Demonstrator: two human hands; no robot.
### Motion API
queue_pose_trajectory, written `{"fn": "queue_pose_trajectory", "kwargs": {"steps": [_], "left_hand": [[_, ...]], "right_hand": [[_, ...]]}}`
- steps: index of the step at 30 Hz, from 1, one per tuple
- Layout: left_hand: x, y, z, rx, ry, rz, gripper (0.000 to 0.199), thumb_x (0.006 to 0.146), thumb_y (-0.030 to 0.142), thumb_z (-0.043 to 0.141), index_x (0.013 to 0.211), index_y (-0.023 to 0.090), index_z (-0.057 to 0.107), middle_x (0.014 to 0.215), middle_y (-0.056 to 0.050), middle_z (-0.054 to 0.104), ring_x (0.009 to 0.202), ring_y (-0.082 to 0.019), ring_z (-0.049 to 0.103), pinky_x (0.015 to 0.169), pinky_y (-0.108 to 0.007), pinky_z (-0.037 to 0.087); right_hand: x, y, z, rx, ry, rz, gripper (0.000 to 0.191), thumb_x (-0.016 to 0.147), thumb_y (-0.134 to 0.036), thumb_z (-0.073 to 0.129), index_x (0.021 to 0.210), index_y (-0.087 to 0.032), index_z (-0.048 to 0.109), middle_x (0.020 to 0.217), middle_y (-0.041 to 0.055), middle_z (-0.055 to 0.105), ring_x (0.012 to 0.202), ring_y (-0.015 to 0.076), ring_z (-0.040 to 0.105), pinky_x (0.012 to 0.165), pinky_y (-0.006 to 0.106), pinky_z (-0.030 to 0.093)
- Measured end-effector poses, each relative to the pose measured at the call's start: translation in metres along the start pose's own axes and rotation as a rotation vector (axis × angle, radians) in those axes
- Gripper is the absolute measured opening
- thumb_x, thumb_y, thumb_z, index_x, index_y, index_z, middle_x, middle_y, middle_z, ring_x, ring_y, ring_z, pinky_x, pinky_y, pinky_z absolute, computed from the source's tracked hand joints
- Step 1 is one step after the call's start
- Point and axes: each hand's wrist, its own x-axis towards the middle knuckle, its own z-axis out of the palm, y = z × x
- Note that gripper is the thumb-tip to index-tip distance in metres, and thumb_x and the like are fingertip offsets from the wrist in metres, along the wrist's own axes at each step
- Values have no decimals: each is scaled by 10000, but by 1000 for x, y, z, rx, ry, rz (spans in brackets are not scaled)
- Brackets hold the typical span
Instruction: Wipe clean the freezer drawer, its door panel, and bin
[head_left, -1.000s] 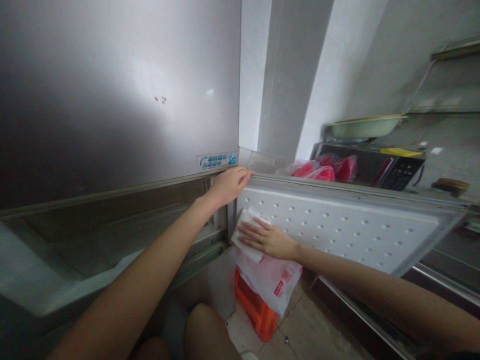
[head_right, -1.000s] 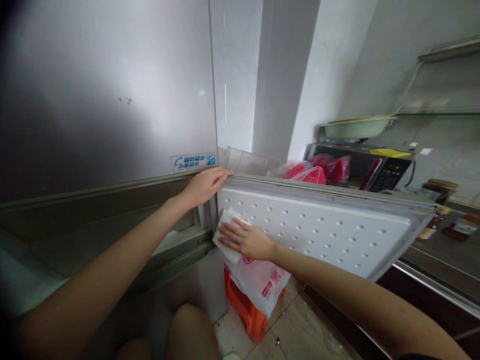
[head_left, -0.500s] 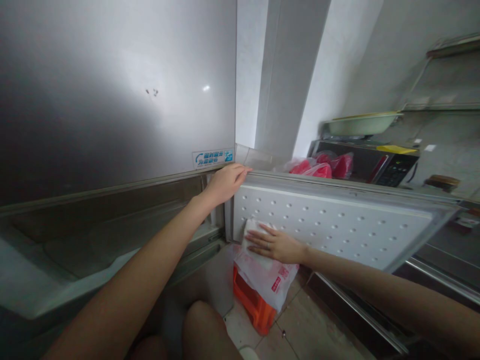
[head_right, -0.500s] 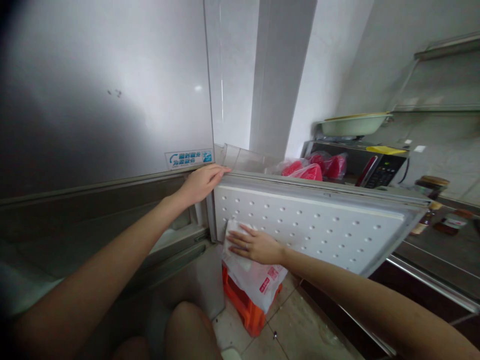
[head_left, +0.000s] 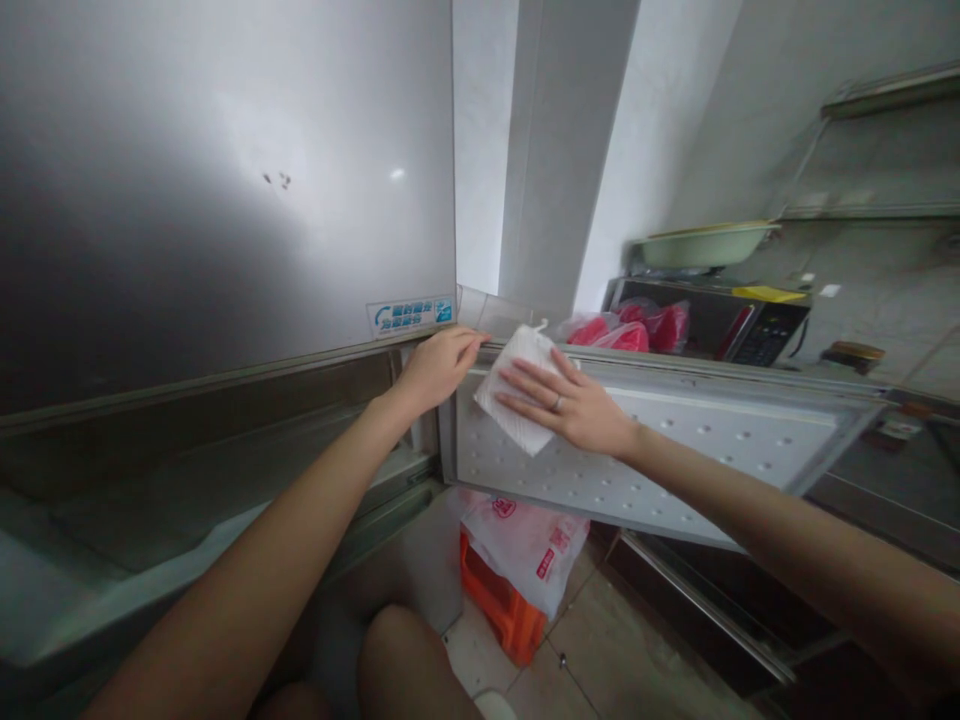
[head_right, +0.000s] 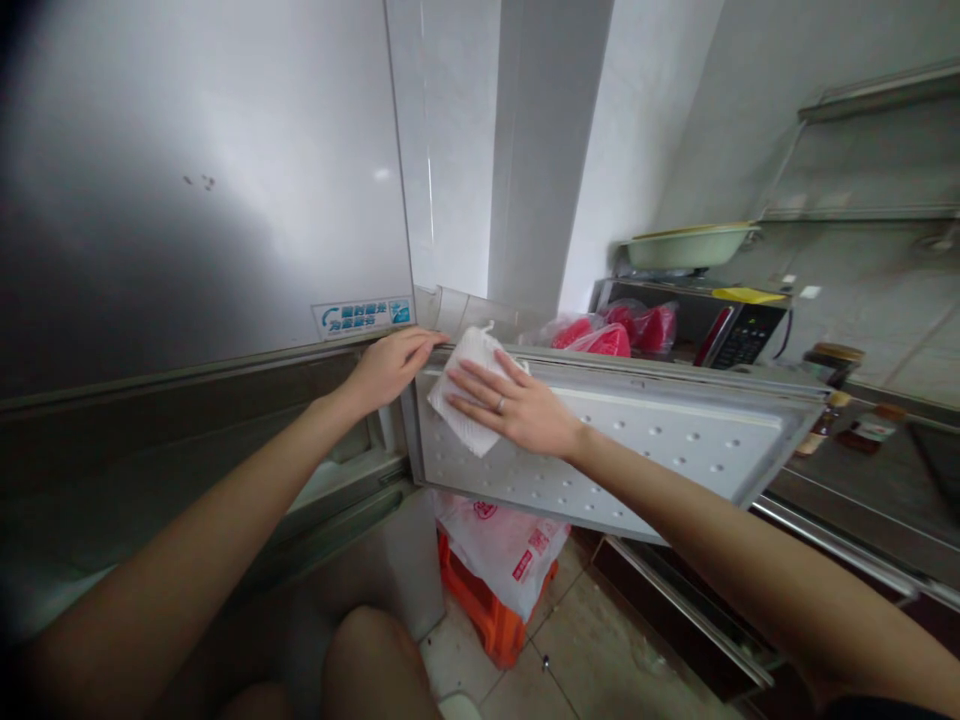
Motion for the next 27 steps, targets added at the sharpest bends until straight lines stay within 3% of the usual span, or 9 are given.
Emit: {"fn": "queue_pose_trajectory", "kwargs": {"steps": [3,10,13,15,18,23,25,27], "left_hand": [[0,0,0,-12,9,0,393,967,239,346,1144,142,683,1208,-85,700,1165,-202,612,1033,-337,448],[-1,0,-2,-21,3,5,375,956,212,370,1126,128,693,1213,-86,700,1161,-202,618,1036,-328,448],[-1,0,-1,-21,0,15,374,953,198,374,1134,113,690,1218,-92,697,1164,-202,616,1037,-328,447],[-1,0,0,-14,3,15,372,954,199,374,1137,124,689,1218,-85,698,1162,-202,617,1032,-334,451],[-1,0,1,-6,18,19,371,954,201,377,1145,122,685,1212,-90,700,1163,-209,614,1032,-342,451],[-3,0,4,9,39,30,362,953,197,384,1160,135,673,1210,-83,696,1155,-212,612,1017,-355,458],[-3,0,5,12,47,33,357,955,196,385,1161,137,671,1202,-83,697,1147,-215,613,1012,-360,460],[-4,2,5,19,55,31,357,954,190,387,1163,125,669,1191,-92,698,1141,-226,614,1006,-369,463]], "right_hand": [[-2,0,7,-28,23,22,507,986,-119,407,1487,-172,346,1551,127,361,1492,249,169,1210,558,158],[-65,-88,98,93,-145,-248,357,1008,-243,412,1333,-195,553,1480,92,484,1381,241,424,1148,492,342],[-77,-99,110,149,-146,-262,340,999,-229,441,1308,-185,575,1466,101,501,1371,238,438,1132,485,360],[-70,-87,100,154,-131,-255,354,989,-200,453,1325,-164,560,1469,121,493,1385,248,419,1130,506,356],[-48,-50,62,66,-85,-191,417,992,-166,418,1404,-143,480,1495,125,455,1428,270,346,1154,536,318],[-21,6,-3,-105,70,96,576,1001,-159,379,1546,-221,205,1564,80,341,1495,229,145,1234,509,104],[-21,10,-8,-141,91,144,582,1008,-171,366,1552,-233,170,1571,76,326,1497,225,138,1231,519,97],[-29,-3,3,-133,54,98,543,1011,-174,357,1537,-204,228,1559,97,348,1491,242,172,1215,549,151]]}}
